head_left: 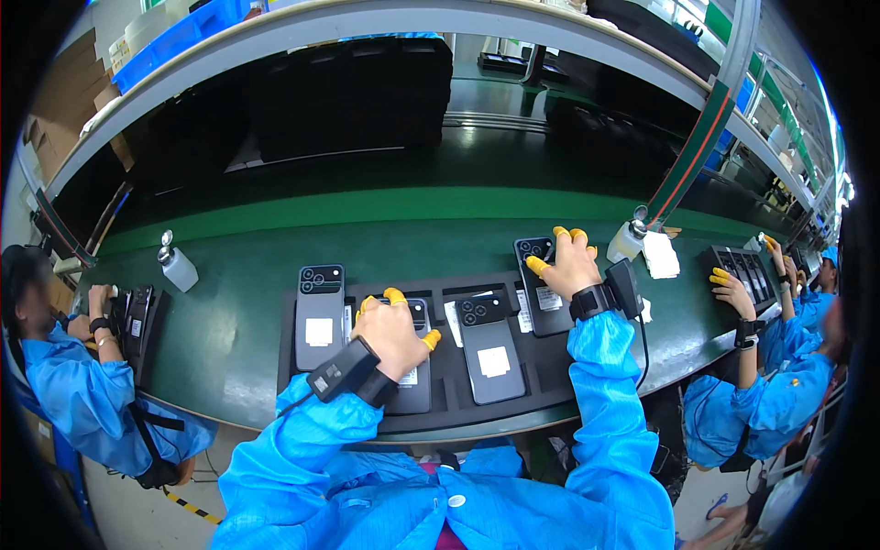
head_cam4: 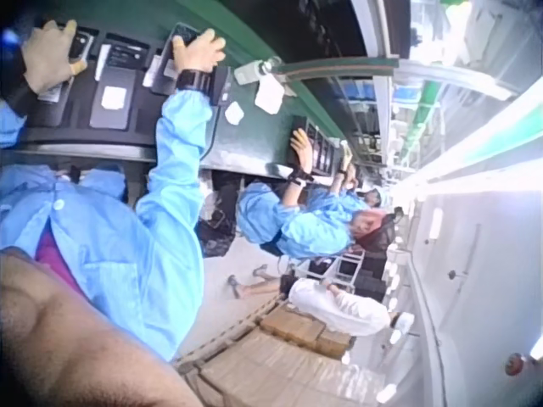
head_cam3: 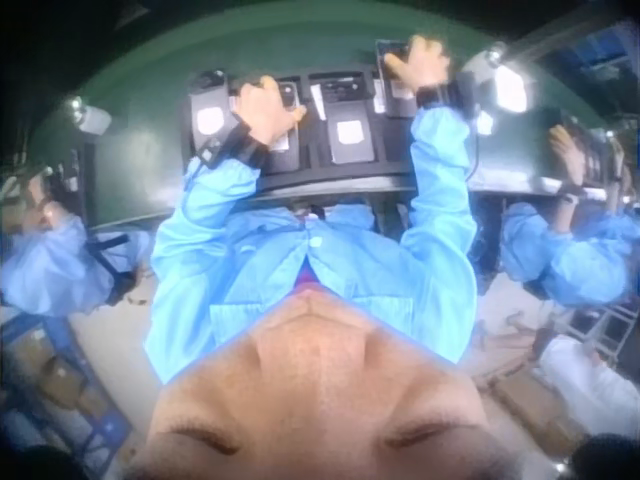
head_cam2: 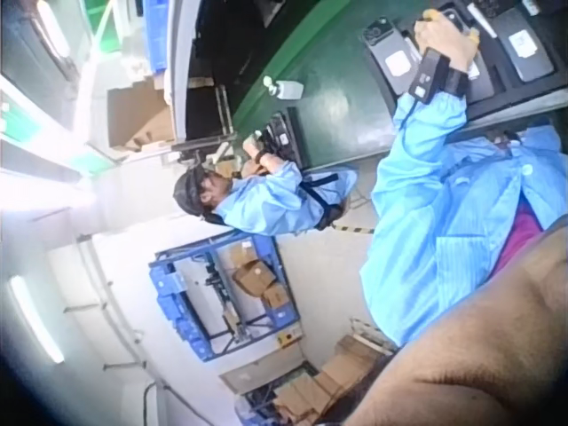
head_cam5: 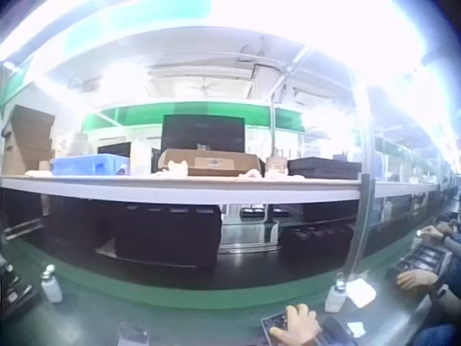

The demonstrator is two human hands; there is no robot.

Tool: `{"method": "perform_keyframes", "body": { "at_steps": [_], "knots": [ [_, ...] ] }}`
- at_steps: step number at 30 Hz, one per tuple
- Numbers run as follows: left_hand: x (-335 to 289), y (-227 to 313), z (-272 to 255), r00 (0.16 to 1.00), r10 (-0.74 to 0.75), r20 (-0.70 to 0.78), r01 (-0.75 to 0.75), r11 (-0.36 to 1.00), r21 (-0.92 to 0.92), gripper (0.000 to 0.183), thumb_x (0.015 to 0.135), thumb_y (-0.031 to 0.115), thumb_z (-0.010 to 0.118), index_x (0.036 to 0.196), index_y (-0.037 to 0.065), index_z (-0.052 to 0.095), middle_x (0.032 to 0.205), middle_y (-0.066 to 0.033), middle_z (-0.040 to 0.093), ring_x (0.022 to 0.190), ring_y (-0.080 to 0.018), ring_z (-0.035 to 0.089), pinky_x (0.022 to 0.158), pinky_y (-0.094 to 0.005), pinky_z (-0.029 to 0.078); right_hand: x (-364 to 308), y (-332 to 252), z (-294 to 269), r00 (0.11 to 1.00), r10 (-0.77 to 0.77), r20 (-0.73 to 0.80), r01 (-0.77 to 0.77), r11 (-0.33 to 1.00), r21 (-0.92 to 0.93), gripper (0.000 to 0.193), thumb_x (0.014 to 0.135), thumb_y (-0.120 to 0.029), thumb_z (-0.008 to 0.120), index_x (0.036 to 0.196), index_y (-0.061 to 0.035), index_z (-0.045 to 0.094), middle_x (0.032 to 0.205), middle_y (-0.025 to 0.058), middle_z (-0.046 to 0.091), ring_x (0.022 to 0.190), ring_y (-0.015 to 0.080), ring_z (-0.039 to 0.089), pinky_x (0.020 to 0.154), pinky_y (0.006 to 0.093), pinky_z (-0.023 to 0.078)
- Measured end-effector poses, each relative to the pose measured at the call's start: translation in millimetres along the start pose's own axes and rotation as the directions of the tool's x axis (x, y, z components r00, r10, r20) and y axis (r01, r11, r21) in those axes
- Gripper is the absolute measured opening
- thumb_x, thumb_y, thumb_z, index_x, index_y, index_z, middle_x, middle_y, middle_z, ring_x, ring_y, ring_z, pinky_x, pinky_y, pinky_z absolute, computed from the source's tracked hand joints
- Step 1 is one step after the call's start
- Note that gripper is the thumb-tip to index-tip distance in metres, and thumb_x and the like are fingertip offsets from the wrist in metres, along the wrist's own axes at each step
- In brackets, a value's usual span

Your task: The person is cleaning the camera lenses and back covers of several mobile phones on a production line.

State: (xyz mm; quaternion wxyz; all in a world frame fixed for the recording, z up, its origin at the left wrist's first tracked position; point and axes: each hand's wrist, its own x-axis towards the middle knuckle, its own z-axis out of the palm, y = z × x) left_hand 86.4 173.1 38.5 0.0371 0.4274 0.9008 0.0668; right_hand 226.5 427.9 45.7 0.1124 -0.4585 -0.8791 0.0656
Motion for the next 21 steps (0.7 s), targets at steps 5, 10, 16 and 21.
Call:
{"method": "perform_keyframes", "body": {
  "at_steps": [5, 10, 16, 21],
  "knots": [
    [-17, 0, -28, 0.989, -0.052, -0.136, 0.034, 0.991, -0.127, 0.081, 0.084, 0.057, 0.075, 0.124, -0.012, 0.061, 0.090, -0.0295, 0.068, 0.085, -0.0440, 0.070, 0.072, -0.0454, 0.059, -9, 21, -3, 1.000, -0.005, -0.025, 0.006, 0.998, 0.062, 0.077, 0.086, -0.047, 0.075, 0.142, 0.0007, 0.051, 0.136, 0.0270, 0.052, 0.124, 0.0473, 0.050, 0.103, 0.0515, 0.046],
    [-49, -75, -33, 0.837, -0.069, -0.543, -0.016, 0.989, -0.150, 0.040, 0.087, 0.030, 0.078, 0.109, -0.002, 0.069, 0.086, -0.0207, 0.068, 0.075, -0.0386, 0.066, 0.066, -0.0470, 0.051, -61, 81, -17, 0.999, 0.031, -0.038, -0.026, 0.992, 0.124, 0.056, 0.087, -0.029, 0.077, 0.126, 0.0049, 0.059, 0.124, 0.0308, 0.057, 0.116, 0.0456, 0.056, 0.098, 0.0481, 0.048],
    [-109, -148, 8, 0.831, -0.367, -0.417, 0.310, 0.930, -0.199, 0.034, 0.088, 0.020, 0.077, 0.108, -0.006, 0.068, 0.091, -0.0225, 0.067, 0.080, -0.0416, 0.065, 0.070, -0.0462, 0.051, -122, 100, -2, 0.995, 0.091, 0.051, -0.104, 0.904, 0.414, 0.037, 0.082, -0.013, 0.080, 0.109, 0.0074, 0.066, 0.094, 0.0200, 0.065, 0.079, 0.0309, 0.064, 0.071, 0.0380, 0.052],
    [-113, -142, 37, 0.831, -0.357, -0.427, 0.240, 0.922, -0.303, 0.034, 0.088, 0.010, 0.073, 0.114, -0.010, 0.066, 0.100, -0.0248, 0.064, 0.088, -0.0419, 0.063, 0.079, -0.0444, 0.050, -129, 94, 16, 0.973, 0.027, -0.231, 0.070, 0.912, 0.404, 0.029, 0.080, -0.002, 0.072, 0.106, 0.0056, 0.065, 0.095, 0.0173, 0.061, 0.078, 0.0315, 0.061, 0.069, 0.0385, 0.050]
  ]
}}
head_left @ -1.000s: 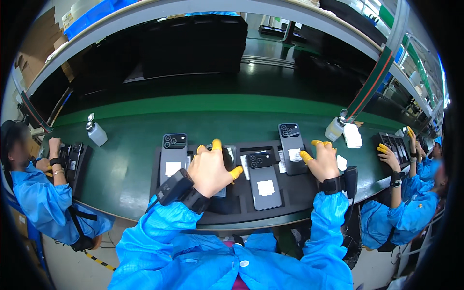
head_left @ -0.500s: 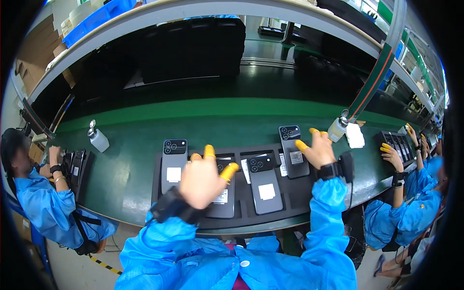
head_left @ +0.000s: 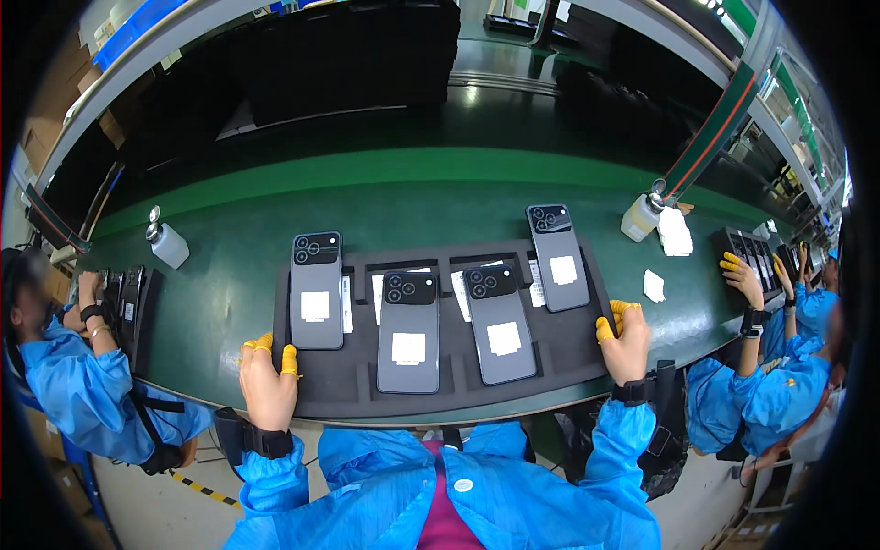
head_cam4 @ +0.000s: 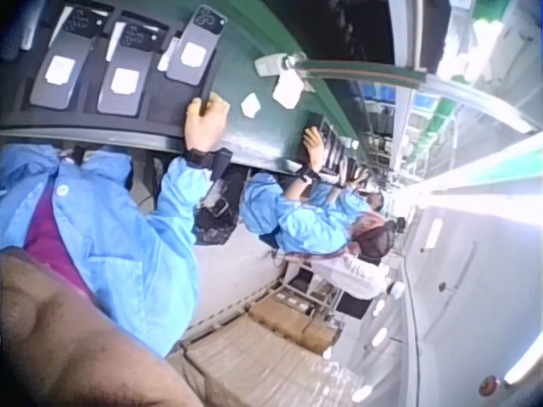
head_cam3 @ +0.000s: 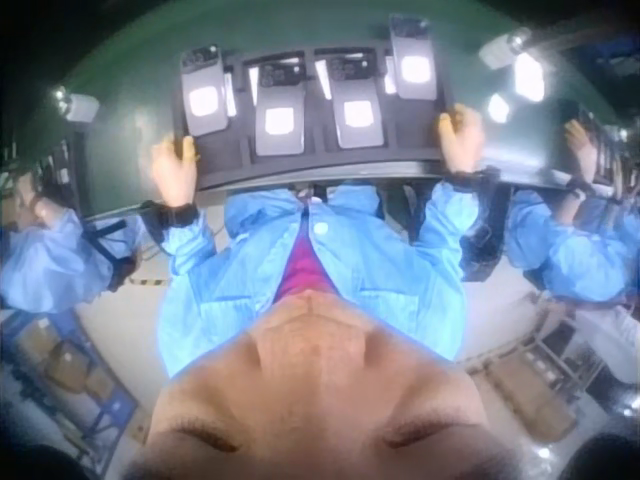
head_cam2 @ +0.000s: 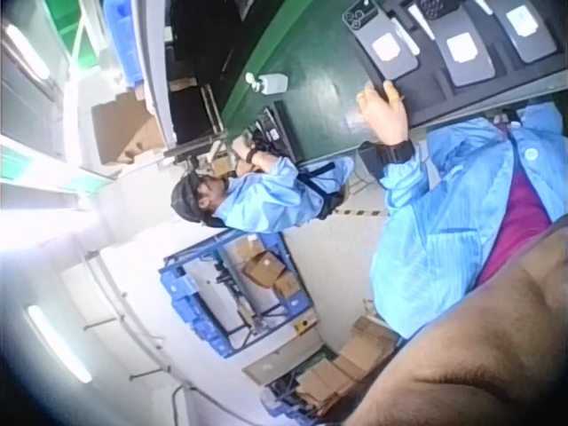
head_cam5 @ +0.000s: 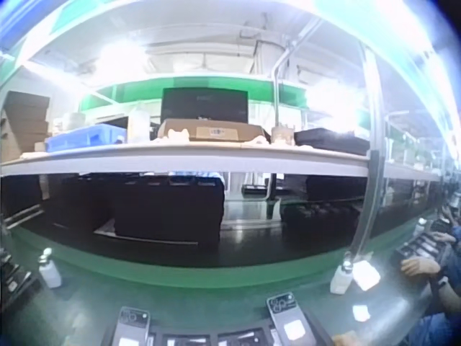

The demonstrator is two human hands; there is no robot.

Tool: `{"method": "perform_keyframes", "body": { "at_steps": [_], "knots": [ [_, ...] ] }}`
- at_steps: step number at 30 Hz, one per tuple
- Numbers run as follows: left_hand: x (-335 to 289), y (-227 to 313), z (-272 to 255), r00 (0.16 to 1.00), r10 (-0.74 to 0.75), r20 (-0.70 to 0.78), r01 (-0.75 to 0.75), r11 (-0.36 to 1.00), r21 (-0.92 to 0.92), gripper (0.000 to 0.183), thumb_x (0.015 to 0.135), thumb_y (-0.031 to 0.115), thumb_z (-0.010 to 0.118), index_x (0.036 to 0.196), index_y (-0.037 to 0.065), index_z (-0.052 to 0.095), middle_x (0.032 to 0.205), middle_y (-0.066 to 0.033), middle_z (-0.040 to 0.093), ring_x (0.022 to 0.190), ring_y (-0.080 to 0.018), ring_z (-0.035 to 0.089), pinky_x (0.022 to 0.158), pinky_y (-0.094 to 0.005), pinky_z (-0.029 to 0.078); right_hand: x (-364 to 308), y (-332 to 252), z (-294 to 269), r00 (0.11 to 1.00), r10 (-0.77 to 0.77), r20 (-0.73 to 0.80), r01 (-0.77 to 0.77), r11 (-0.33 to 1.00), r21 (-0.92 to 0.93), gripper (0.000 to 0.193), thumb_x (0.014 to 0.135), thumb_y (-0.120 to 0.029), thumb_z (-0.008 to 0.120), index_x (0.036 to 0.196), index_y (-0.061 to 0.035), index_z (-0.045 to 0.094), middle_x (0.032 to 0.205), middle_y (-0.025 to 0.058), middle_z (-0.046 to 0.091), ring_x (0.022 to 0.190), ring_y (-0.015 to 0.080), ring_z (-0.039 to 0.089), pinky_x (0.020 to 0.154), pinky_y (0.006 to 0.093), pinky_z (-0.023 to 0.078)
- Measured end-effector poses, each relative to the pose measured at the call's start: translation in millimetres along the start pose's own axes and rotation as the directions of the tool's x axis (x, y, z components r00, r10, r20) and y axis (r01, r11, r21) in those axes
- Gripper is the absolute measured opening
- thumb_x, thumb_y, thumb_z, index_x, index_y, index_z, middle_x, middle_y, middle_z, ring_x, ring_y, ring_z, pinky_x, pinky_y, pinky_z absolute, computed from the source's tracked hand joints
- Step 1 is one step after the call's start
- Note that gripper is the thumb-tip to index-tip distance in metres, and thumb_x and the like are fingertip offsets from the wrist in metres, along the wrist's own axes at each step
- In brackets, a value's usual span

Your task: The person is cleaning the camera lenses and back covers of several mobile phones on a production line.

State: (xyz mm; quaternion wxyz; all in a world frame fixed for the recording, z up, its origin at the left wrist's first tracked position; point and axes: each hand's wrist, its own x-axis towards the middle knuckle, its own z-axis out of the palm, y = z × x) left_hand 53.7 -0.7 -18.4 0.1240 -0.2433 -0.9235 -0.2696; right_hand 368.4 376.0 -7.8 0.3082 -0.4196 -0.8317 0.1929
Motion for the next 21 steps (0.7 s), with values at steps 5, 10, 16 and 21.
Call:
{"method": "perform_keyframes", "body": {
  "at_steps": [5, 10, 16, 21],
  "knots": [
    [-11, -7, -18, 0.999, 0.003, -0.045, -0.009, 0.990, -0.137, 0.031, 0.091, 0.009, 0.070, 0.115, -0.010, 0.065, 0.108, -0.0248, 0.062, 0.098, -0.0426, 0.061, 0.088, -0.0445, 0.049, -33, -19, -16, 0.977, -0.148, -0.152, 0.153, 0.988, 0.023, 0.028, 0.078, 0.002, 0.070, 0.105, 0.0037, 0.064, 0.090, 0.0149, 0.056, 0.077, 0.0301, 0.055, 0.067, 0.0375, 0.045],
    [-1, -9, -31, 0.997, -0.050, -0.056, 0.034, 0.967, -0.252, 0.032, 0.091, 0.006, 0.070, 0.116, -0.013, 0.064, 0.108, -0.0250, 0.062, 0.100, -0.0408, 0.061, 0.089, -0.0424, 0.048, -38, -30, -17, 0.966, -0.122, -0.226, 0.160, 0.974, 0.161, 0.030, 0.077, 0.003, 0.070, 0.106, 0.0042, 0.065, 0.090, 0.0141, 0.056, 0.077, 0.0284, 0.055, 0.067, 0.0357, 0.045],
    [22, -34, -8, 0.993, 0.061, -0.101, -0.069, 0.995, -0.076, 0.026, 0.090, 0.003, 0.069, 0.110, -0.014, 0.064, 0.105, -0.0221, 0.061, 0.094, -0.0382, 0.059, 0.084, -0.0409, 0.047, -24, -36, 5, 0.992, -0.033, -0.119, 0.047, 0.992, 0.114, 0.032, 0.078, -0.001, 0.073, 0.109, 0.0051, 0.066, 0.097, 0.0164, 0.060, 0.079, 0.0305, 0.063, 0.068, 0.0378, 0.050],
    [-6, -33, -32, 0.994, -0.015, -0.109, -0.007, 0.979, -0.202, 0.029, 0.092, 0.006, 0.064, 0.114, -0.013, 0.064, 0.100, -0.0149, 0.057, 0.089, -0.0282, 0.058, 0.079, -0.0347, 0.047, -43, -42, -10, 0.979, -0.125, -0.160, 0.135, 0.989, 0.055, 0.033, 0.074, 0.004, 0.073, 0.107, 0.0054, 0.066, 0.094, 0.0176, 0.060, 0.075, 0.0324, 0.061, 0.065, 0.0370, 0.050]
  ]
}}
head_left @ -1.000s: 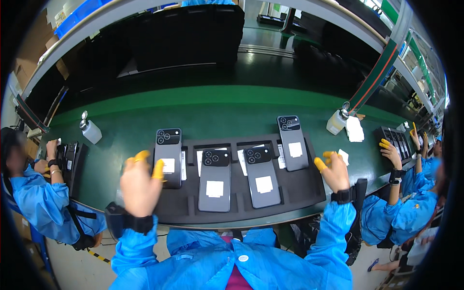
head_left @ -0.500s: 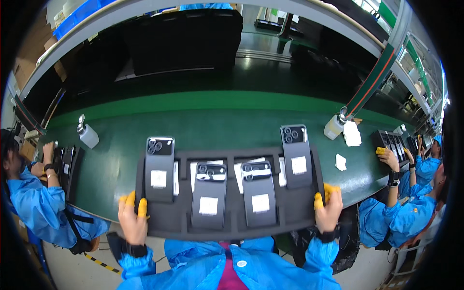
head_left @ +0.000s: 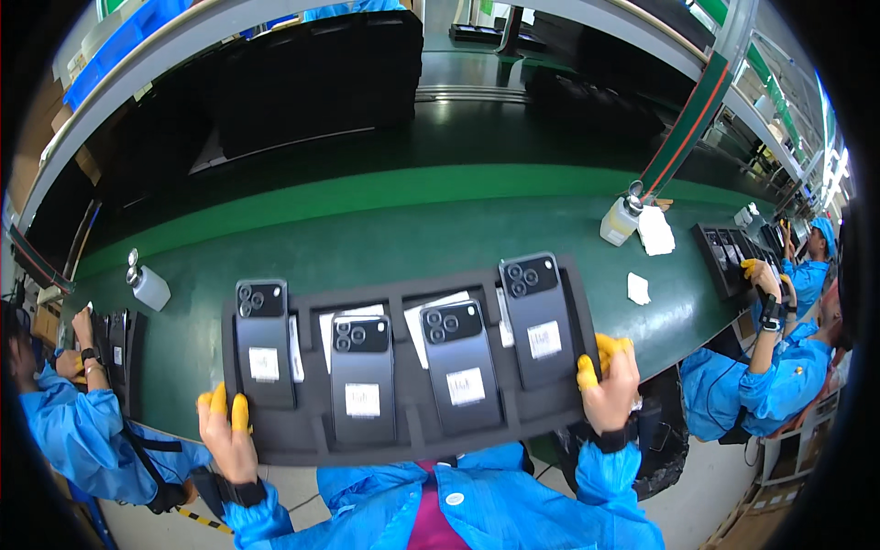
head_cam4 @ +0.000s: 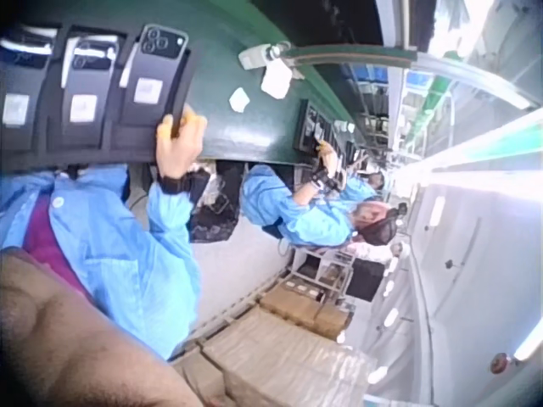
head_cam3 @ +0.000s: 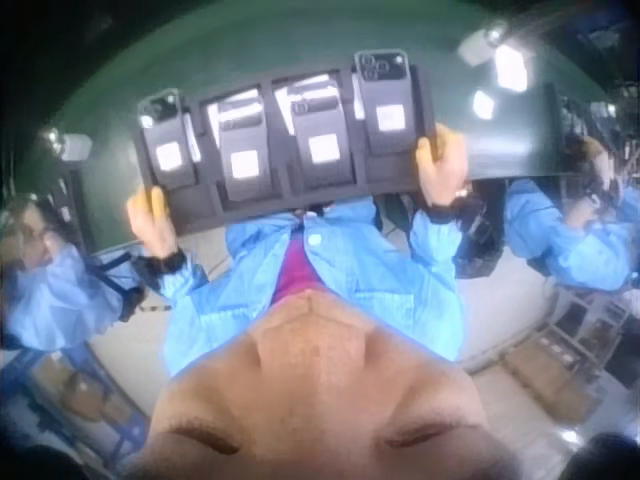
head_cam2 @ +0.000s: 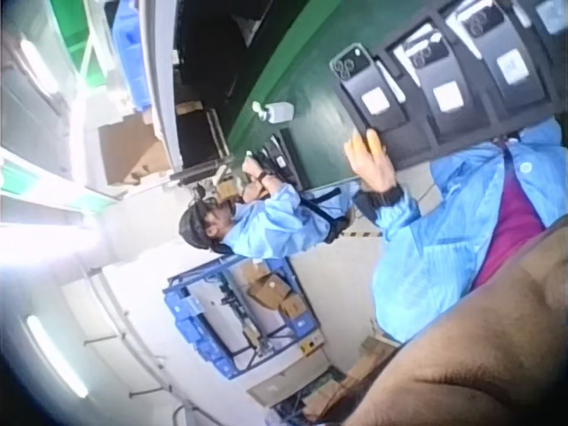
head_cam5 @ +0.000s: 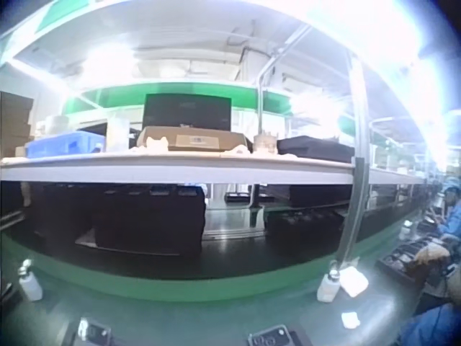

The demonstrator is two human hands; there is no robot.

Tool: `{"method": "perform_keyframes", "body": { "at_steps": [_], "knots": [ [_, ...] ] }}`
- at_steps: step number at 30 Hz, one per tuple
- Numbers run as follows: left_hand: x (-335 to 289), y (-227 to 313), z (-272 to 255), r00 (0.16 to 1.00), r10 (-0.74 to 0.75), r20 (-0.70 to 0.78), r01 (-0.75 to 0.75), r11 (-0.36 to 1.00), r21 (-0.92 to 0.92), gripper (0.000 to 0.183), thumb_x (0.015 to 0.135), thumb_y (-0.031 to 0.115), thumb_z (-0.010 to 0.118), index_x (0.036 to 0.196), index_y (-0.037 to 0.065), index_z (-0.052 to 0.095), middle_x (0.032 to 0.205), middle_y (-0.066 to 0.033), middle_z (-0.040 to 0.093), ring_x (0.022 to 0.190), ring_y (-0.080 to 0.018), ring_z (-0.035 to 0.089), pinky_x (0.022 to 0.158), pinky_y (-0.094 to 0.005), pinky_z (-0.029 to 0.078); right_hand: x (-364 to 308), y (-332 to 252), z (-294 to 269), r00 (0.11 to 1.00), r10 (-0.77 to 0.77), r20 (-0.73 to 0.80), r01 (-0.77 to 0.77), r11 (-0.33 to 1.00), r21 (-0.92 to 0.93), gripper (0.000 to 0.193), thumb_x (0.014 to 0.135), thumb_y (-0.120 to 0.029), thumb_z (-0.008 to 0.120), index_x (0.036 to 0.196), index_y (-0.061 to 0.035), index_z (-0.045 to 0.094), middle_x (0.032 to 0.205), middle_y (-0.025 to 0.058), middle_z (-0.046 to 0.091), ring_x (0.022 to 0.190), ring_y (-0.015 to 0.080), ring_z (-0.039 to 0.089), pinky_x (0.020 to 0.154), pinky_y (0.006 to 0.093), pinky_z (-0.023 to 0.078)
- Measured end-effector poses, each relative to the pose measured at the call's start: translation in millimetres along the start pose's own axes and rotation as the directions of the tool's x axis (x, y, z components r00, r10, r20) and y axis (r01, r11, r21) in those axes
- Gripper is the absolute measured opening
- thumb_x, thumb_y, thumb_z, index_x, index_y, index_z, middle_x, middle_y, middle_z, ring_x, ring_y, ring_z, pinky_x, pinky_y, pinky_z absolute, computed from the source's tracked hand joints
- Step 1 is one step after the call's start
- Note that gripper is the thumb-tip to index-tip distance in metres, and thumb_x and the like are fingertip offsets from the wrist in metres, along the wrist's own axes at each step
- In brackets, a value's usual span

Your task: The person is cleaning the camera lenses and back covers of several mobile phones on a production line.

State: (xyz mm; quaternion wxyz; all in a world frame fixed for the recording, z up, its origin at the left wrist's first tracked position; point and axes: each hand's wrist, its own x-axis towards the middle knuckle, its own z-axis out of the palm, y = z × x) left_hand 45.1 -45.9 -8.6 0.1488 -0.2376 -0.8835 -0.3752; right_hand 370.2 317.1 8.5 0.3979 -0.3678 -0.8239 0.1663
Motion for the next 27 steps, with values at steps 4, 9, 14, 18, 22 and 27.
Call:
{"method": "perform_keyframes", "body": {
  "at_steps": [4, 9, 14, 18, 22, 27],
  "knots": [
    [2, -3, 4, 0.995, -0.100, -0.003, 0.100, 0.993, -0.058, 0.030, 0.093, 0.004, 0.065, 0.118, -0.011, 0.064, 0.105, -0.0147, 0.059, 0.094, -0.0276, 0.059, 0.083, -0.0335, 0.047, 2, -7, 2, 0.999, -0.009, -0.046, 0.010, 1.000, 0.019, 0.034, 0.075, 0.006, 0.072, 0.109, 0.0051, 0.066, 0.091, 0.0136, 0.058, 0.073, 0.0255, 0.059, 0.062, 0.0336, 0.048],
    [8, 3, 5, 0.993, 0.028, -0.116, -0.028, 1.000, 0.004, 0.030, 0.093, 0.006, 0.066, 0.119, -0.011, 0.065, 0.106, -0.0177, 0.060, 0.096, -0.0326, 0.060, 0.087, -0.0374, 0.048, 10, -3, 12, 0.996, 0.025, -0.081, -0.020, 0.998, 0.066, 0.036, 0.075, 0.007, 0.072, 0.110, 0.0052, 0.065, 0.091, 0.0129, 0.057, 0.075, 0.0241, 0.058, 0.064, 0.0329, 0.047],
    [41, 7, 25, 0.998, -0.059, -0.038, 0.055, 0.994, -0.090, 0.031, 0.093, 0.007, 0.066, 0.118, -0.011, 0.066, 0.104, -0.0180, 0.059, 0.092, -0.0305, 0.059, 0.082, -0.0370, 0.047, 33, 0, 32, 0.997, -0.053, -0.060, 0.052, 0.998, -0.026, 0.033, 0.077, 0.004, 0.072, 0.109, 0.0050, 0.065, 0.092, 0.0149, 0.058, 0.073, 0.0276, 0.059, 0.064, 0.0349, 0.049],
    [43, 5, 26, 0.995, 0.075, -0.071, -0.077, 0.997, -0.021, 0.029, 0.093, 0.004, 0.065, 0.118, -0.011, 0.066, 0.105, -0.0129, 0.060, 0.092, -0.0229, 0.060, 0.080, -0.0338, 0.048, 39, 2, 28, 0.998, -0.029, -0.064, 0.027, 0.999, -0.022, 0.032, 0.076, 0.003, 0.072, 0.108, 0.0062, 0.065, 0.093, 0.0150, 0.058, 0.075, 0.0268, 0.061, 0.065, 0.0349, 0.049],
    [54, 7, 31, 0.997, 0.030, -0.070, -0.035, 0.997, -0.070, 0.028, 0.092, 0.003, 0.065, 0.117, -0.011, 0.067, 0.106, -0.0127, 0.061, 0.095, -0.0235, 0.060, 0.083, -0.0317, 0.047, 44, 10, 36, 0.996, 0.002, -0.094, 0.004, 0.998, 0.058, 0.031, 0.078, 0.004, 0.071, 0.109, 0.0070, 0.065, 0.093, 0.0134, 0.057, 0.073, 0.0237, 0.058, 0.064, 0.0330, 0.047],
    [66, 12, 46, 0.988, 0.073, -0.135, -0.079, 0.996, -0.041, 0.031, 0.090, 0.007, 0.069, 0.118, -0.009, 0.068, 0.106, -0.0202, 0.062, 0.097, -0.0348, 0.061, 0.086, -0.0382, 0.047, 53, 19, 42, 0.991, -0.056, -0.119, 0.062, 0.997, 0.045, 0.032, 0.079, 0.004, 0.071, 0.110, 0.0067, 0.065, 0.095, 0.0111, 0.057, 0.076, 0.0202, 0.056, 0.065, 0.0327, 0.045]
  ]
}}
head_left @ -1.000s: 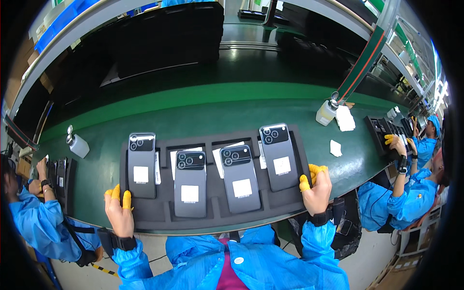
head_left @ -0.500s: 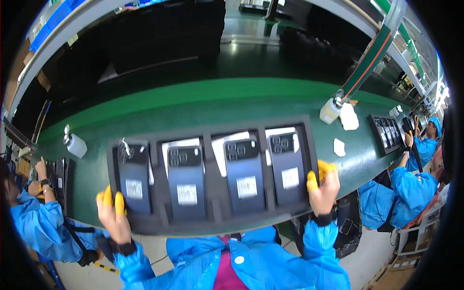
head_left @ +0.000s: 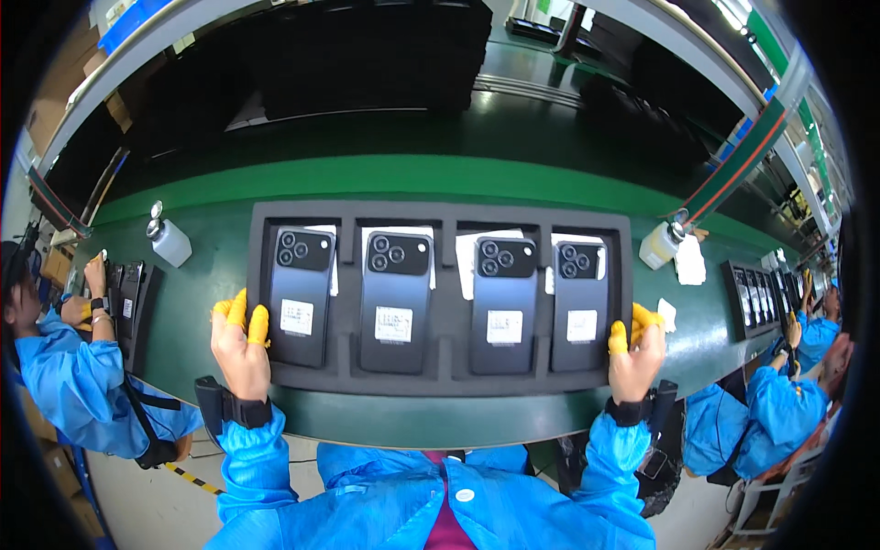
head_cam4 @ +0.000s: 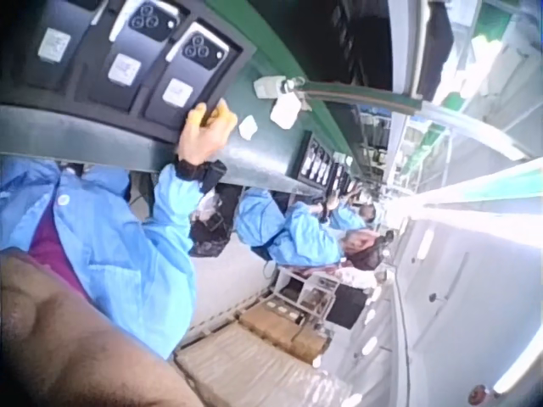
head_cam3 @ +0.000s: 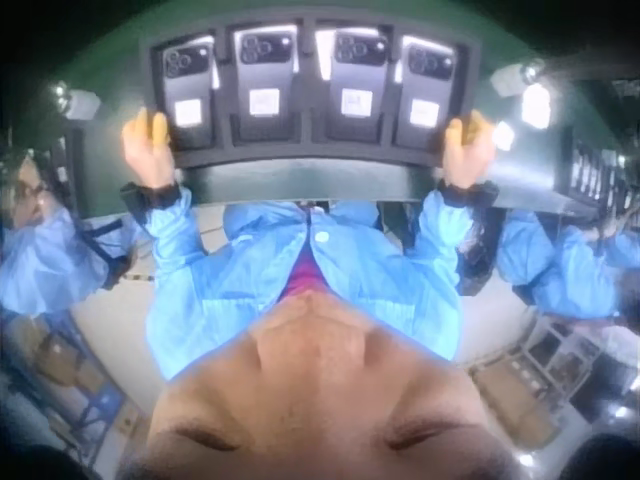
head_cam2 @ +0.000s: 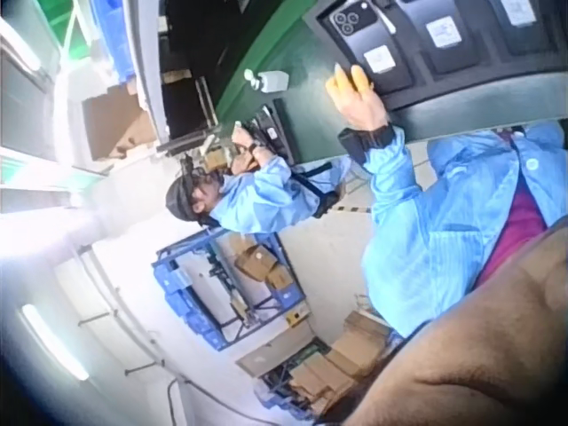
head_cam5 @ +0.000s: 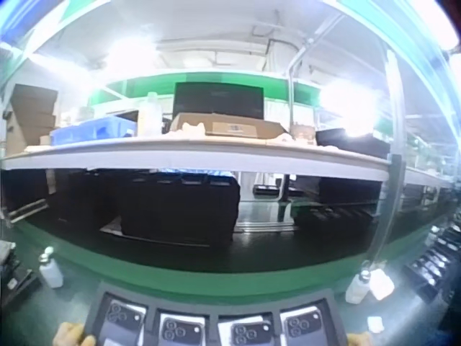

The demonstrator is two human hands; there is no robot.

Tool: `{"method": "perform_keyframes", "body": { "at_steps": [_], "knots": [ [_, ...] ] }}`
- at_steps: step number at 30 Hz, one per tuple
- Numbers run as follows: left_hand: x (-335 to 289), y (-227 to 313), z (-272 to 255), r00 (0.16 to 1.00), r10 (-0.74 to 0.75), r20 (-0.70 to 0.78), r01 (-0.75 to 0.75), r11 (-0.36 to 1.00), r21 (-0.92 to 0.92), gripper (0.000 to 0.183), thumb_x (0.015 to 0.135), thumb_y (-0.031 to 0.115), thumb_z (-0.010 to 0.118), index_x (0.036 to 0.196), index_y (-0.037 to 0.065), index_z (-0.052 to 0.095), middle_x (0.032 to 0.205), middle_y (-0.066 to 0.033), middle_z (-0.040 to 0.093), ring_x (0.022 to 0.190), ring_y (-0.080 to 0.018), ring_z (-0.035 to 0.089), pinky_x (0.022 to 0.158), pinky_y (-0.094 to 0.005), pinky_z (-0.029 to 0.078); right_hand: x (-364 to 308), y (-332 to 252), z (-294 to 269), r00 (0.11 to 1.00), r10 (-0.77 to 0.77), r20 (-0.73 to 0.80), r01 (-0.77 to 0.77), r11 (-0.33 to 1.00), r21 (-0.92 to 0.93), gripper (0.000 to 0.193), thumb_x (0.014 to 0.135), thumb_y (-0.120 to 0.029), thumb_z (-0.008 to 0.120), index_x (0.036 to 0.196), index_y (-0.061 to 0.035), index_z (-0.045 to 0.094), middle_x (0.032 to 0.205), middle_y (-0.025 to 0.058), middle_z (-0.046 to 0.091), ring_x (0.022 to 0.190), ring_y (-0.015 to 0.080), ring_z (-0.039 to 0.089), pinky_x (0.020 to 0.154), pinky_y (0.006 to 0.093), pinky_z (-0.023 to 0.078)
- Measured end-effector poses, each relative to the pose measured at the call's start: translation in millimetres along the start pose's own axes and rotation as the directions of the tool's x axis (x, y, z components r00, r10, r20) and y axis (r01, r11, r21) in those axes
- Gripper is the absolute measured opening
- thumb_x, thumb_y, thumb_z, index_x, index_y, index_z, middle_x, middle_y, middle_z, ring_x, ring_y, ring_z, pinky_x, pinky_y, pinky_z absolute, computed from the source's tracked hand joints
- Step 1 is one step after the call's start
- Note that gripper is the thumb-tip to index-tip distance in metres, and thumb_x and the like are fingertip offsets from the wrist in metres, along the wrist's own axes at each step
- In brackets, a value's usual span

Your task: The person is cleaning the camera lenses and back covers of several mobile phones on a production line.

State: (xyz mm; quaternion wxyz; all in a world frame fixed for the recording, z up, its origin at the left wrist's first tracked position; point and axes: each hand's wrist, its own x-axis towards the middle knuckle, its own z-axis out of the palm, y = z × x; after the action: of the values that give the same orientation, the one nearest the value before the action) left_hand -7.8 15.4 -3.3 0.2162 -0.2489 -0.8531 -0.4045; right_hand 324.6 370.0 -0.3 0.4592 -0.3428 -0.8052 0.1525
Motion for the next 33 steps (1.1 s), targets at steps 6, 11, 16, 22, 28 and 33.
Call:
{"method": "perform_keyframes", "body": {
  "at_steps": [6, 11, 16, 22, 28, 33],
  "knots": [
    [-15, 1, -8, 1.000, 0.001, 0.008, -0.001, 0.999, 0.040, 0.032, 0.089, 0.004, 0.071, 0.117, -0.010, 0.068, 0.106, -0.0211, 0.063, 0.099, -0.0377, 0.061, 0.090, -0.0411, 0.048, -9, 2, -2, 0.998, 0.048, 0.034, -0.048, 0.999, 0.015, 0.031, 0.078, 0.009, 0.071, 0.108, 0.0099, 0.064, 0.098, 0.0127, 0.057, 0.080, 0.0213, 0.058, 0.070, 0.0304, 0.048],
    [-11, 6, -5, 0.999, -0.017, 0.046, 0.016, 1.000, 0.023, 0.032, 0.089, 0.005, 0.071, 0.117, -0.011, 0.068, 0.106, -0.0215, 0.063, 0.099, -0.0384, 0.061, 0.091, -0.0416, 0.047, -10, 5, 1, 0.995, 0.077, 0.058, -0.078, 0.997, 0.010, 0.031, 0.077, 0.010, 0.071, 0.108, 0.0097, 0.064, 0.099, 0.0134, 0.057, 0.081, 0.0226, 0.059, 0.070, 0.0306, 0.048],
    [-13, 2, -4, 1.000, 0.018, 0.024, -0.020, 0.997, 0.073, 0.033, 0.088, 0.004, 0.071, 0.117, -0.010, 0.068, 0.106, -0.0210, 0.063, 0.099, -0.0380, 0.061, 0.096, -0.0422, 0.045, -6, 3, 0, 0.999, 0.040, 0.036, -0.040, 0.999, 0.010, 0.032, 0.077, 0.009, 0.071, 0.108, 0.0088, 0.065, 0.098, 0.0146, 0.058, 0.078, 0.0243, 0.061, 0.068, 0.0316, 0.050],
    [-19, 4, -9, 0.997, -0.075, 0.011, 0.075, 0.997, 0.028, 0.032, 0.089, 0.003, 0.070, 0.118, -0.010, 0.067, 0.105, -0.0204, 0.063, 0.099, -0.0350, 0.061, 0.095, -0.0404, 0.045, -1, 0, 3, 0.998, 0.050, 0.045, -0.051, 0.999, 0.014, 0.031, 0.077, 0.007, 0.072, 0.107, 0.0079, 0.065, 0.097, 0.0149, 0.059, 0.074, 0.0239, 0.061, 0.065, 0.0323, 0.050],
    [-15, 9, -12, 0.999, 0.040, 0.012, -0.041, 0.991, 0.129, 0.033, 0.088, 0.005, 0.071, 0.117, -0.009, 0.068, 0.104, -0.0202, 0.062, 0.099, -0.0374, 0.060, 0.094, -0.0421, 0.045, -8, 10, 4, 0.993, 0.084, 0.080, -0.088, 0.995, 0.046, 0.033, 0.078, 0.008, 0.070, 0.111, 0.0079, 0.064, 0.100, 0.0147, 0.056, 0.085, 0.0252, 0.060, 0.070, 0.0318, 0.049],
    [-12, 16, -16, 0.999, 0.030, 0.011, -0.030, 0.996, 0.080, 0.032, 0.087, 0.002, 0.071, 0.116, -0.009, 0.067, 0.102, -0.0202, 0.061, 0.095, -0.0381, 0.060, 0.089, -0.0420, 0.047, -12, 10, 5, 0.993, 0.087, 0.077, -0.089, 0.996, 0.022, 0.031, 0.079, 0.008, 0.070, 0.110, 0.0076, 0.064, 0.099, 0.0128, 0.056, 0.083, 0.0239, 0.058, 0.071, 0.0314, 0.047]
  ]
}}
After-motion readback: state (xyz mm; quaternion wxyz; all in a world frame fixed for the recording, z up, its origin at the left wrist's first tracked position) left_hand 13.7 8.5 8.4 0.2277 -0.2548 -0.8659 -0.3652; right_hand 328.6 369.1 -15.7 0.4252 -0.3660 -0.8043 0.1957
